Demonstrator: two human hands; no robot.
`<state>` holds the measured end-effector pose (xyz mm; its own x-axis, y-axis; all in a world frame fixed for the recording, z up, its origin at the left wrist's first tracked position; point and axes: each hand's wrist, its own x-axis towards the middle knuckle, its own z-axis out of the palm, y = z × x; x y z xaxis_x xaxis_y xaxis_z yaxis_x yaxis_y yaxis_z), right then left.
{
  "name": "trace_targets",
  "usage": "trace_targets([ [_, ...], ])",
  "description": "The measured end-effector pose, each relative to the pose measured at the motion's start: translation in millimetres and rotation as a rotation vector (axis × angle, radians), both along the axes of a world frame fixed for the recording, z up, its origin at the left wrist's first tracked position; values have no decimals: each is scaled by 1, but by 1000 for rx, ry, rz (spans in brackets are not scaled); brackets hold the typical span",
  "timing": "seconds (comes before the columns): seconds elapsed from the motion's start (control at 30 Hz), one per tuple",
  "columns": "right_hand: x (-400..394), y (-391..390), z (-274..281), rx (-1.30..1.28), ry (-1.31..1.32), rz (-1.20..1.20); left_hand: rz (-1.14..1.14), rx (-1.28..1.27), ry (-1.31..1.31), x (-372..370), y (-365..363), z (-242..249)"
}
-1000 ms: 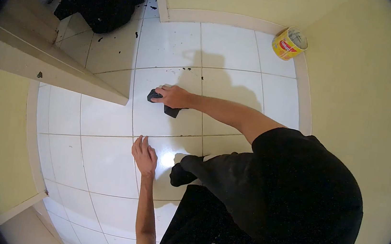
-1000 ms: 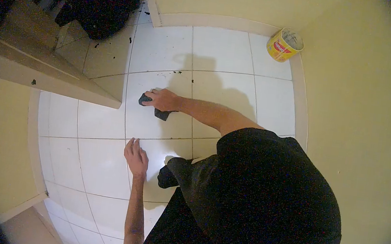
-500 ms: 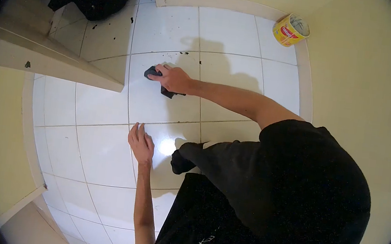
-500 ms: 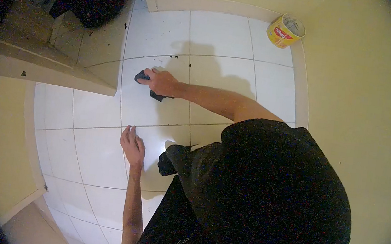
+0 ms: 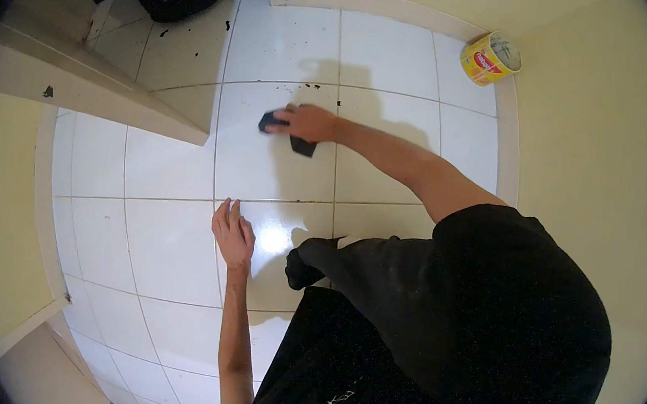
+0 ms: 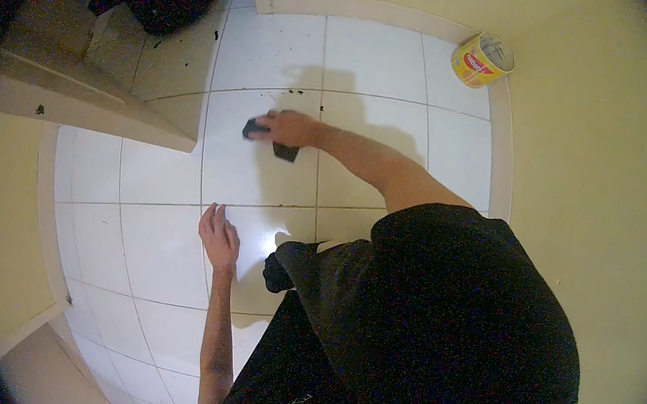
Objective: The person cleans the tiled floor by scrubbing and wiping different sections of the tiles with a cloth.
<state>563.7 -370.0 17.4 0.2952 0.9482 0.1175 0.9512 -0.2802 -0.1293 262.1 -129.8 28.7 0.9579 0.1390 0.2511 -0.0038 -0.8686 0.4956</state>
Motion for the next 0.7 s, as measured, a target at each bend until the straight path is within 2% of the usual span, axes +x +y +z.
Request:
trace_targets([
  [0.1,19,3,9,-60,-12,-325,-9,7,1,1,1,1],
  [0.13,24,3,11,23,26,-367,-7,1,2,1,1,1],
  [0.23,14,8,35,36,98,-431,3,-14,11,-1,0,3],
  [0.27,8,7,33,85,26,-381,6,-16,12,0,0,3],
  [0.37,-30,1,51,-13,83,-233,16,-9,18,2,0,5],
  [0.5,-71,-12,26,-192,59,-21,11,-6,2,1,2,1],
  [0.53,-74,-17,14,-112,-28,-5,13,1,3,0,2,0],
  [0.7,-40,-22,-2,-112,-55,46,18,-13,26,1,1,5],
])
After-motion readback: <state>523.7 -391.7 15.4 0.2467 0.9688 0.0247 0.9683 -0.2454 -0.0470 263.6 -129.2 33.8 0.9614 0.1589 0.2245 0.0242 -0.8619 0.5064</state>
